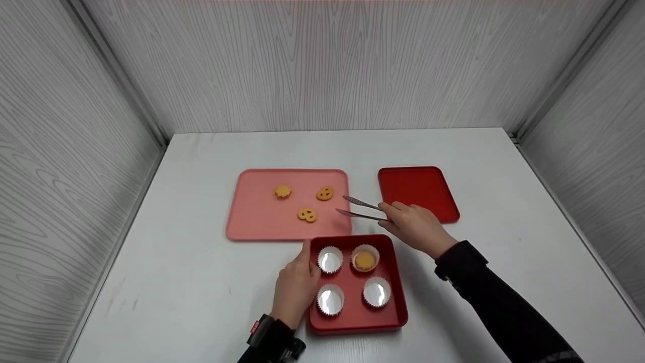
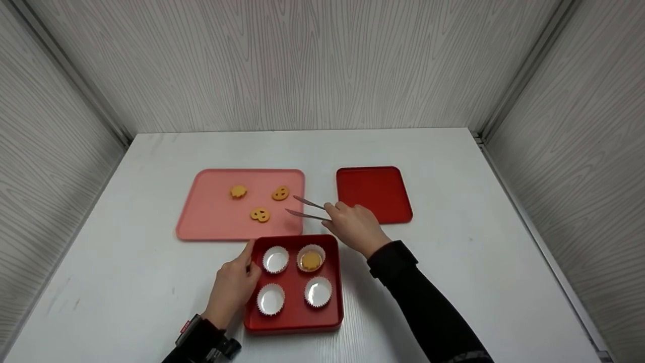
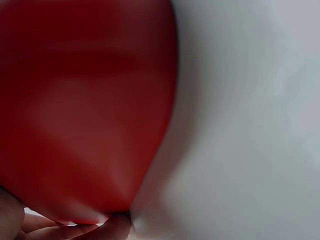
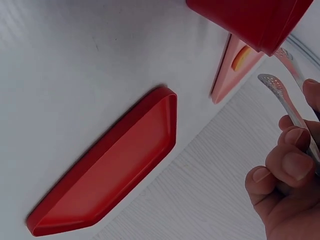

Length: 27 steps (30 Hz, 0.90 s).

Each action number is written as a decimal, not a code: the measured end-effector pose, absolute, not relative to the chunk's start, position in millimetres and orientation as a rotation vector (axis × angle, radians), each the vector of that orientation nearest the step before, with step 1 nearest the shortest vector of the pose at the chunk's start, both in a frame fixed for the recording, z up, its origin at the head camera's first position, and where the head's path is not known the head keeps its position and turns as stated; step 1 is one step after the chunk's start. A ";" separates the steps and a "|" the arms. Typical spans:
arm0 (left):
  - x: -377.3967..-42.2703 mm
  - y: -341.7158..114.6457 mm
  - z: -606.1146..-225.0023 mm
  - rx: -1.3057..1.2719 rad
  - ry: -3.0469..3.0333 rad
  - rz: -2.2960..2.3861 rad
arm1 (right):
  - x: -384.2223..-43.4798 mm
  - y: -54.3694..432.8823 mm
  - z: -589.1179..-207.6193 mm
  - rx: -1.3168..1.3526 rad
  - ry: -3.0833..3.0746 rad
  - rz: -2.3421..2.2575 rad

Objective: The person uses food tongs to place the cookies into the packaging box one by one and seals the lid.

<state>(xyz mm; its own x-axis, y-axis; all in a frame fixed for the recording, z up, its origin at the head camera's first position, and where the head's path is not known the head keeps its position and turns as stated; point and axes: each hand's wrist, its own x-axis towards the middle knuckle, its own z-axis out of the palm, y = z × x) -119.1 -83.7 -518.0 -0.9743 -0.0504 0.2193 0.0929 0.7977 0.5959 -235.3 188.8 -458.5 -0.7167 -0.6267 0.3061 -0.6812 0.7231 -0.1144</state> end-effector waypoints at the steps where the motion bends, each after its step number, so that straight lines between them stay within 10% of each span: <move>1: -119.0 -83.7 -517.7 -0.032 -2.763 -0.934 | -238.3 186.4 -458.7 1.029 -2.702 0.327; 27: -119.4 -84.1 -520.2 -0.047 -2.748 -0.926 | -284.9 147.2 -463.8 0.908 -2.979 0.359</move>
<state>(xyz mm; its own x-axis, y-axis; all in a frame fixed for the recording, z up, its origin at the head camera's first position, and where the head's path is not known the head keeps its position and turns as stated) -119.4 -84.1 -520.2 -0.9705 -0.0457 0.2366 0.1068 0.7985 0.5924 -284.9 147.2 -463.8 -0.8321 -0.5498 0.0728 -0.5513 0.8059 -0.2160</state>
